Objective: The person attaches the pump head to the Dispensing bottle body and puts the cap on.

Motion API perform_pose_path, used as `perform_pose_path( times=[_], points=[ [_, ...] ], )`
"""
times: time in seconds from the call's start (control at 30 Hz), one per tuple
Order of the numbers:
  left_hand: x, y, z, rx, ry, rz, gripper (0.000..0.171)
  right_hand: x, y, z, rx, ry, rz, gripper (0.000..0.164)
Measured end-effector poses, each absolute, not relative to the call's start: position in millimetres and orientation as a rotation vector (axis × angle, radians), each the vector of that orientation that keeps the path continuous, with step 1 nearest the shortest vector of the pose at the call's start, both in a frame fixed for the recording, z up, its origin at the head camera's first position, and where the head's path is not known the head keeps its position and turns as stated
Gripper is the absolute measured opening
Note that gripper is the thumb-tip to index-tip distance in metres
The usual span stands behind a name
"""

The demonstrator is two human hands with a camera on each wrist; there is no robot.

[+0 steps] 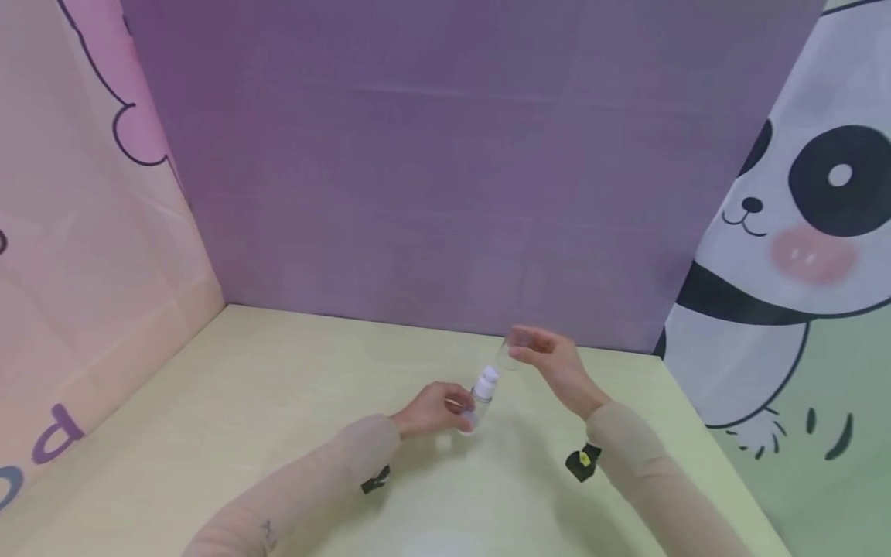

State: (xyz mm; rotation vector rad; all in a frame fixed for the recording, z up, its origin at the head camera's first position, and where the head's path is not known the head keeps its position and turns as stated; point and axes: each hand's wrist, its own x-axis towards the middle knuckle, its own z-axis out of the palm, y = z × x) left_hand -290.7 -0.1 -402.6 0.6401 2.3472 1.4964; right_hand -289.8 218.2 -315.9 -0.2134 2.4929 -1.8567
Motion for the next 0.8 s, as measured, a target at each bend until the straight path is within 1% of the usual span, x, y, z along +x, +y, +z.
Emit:
perform_pose_path(
  times=[0.07,0.3,0.8],
  points=[
    [-293,-1,-403,0.645,2.340,1.497,0.035,-291,212,-316,-0.218,2.479,-1.878,0.049],
    [-302,-4,-404,0.667,2.318,1.503,0.032,-298,198,-319,-0.266,2.454,-1.885,0.056],
    [-303,3,-404,0.657,2.325,1.518,0.033,-296,198,-326,-0.273,2.452,-1.834,0.057]
  ],
)
